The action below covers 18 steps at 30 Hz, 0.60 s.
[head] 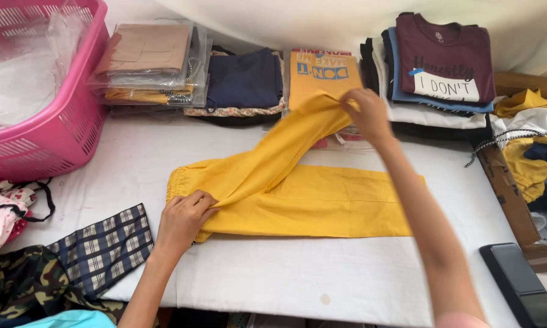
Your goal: The person folds a pair of yellow shorts on a white table, smoothing the fabric and aligning the edges. They then place the folded shorts into a clear plastic bag, seal it, and set it aside with other packaged clothing items.
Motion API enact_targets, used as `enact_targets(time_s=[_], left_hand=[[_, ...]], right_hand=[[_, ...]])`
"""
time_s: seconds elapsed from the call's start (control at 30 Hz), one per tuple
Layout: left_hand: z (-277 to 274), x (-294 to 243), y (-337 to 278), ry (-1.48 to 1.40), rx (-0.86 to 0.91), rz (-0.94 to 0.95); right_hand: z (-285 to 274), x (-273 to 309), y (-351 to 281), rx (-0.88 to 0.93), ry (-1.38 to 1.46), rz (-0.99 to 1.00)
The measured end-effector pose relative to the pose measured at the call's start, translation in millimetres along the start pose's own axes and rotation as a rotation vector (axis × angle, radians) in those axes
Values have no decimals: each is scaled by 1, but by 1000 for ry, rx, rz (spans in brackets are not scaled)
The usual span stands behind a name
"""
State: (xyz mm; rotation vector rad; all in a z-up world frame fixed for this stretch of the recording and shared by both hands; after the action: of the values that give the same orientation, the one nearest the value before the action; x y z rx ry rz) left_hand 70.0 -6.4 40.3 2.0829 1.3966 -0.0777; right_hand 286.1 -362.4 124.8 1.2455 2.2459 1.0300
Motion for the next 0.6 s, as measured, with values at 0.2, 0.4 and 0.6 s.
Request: enact_targets(time_s=[0.2, 0.4, 0.6], left_hand=[[-14, -19, -26, -45, -168, 71], [-13, -38, -33, -183, -37, 92], [-4, 113, -53, -126, -228, -634]], right_hand=[[-107, -15, -77, 76, -300, -58], [-89, -45, -182, 348, -438, -108], [-85, -24, -202, 498, -432, -18]])
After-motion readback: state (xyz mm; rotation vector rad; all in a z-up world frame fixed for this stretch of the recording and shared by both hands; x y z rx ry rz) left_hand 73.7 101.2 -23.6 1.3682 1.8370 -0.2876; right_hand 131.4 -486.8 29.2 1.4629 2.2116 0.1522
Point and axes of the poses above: each hand's wrist, its own y-axis towards the middle knuckle, its own z-axis out of the palm, x = y × z, the point moved 10 cm from there along y, towards the middle knuckle, and after that the axes turned 12 degrees about -y, right-handed, at the moved point
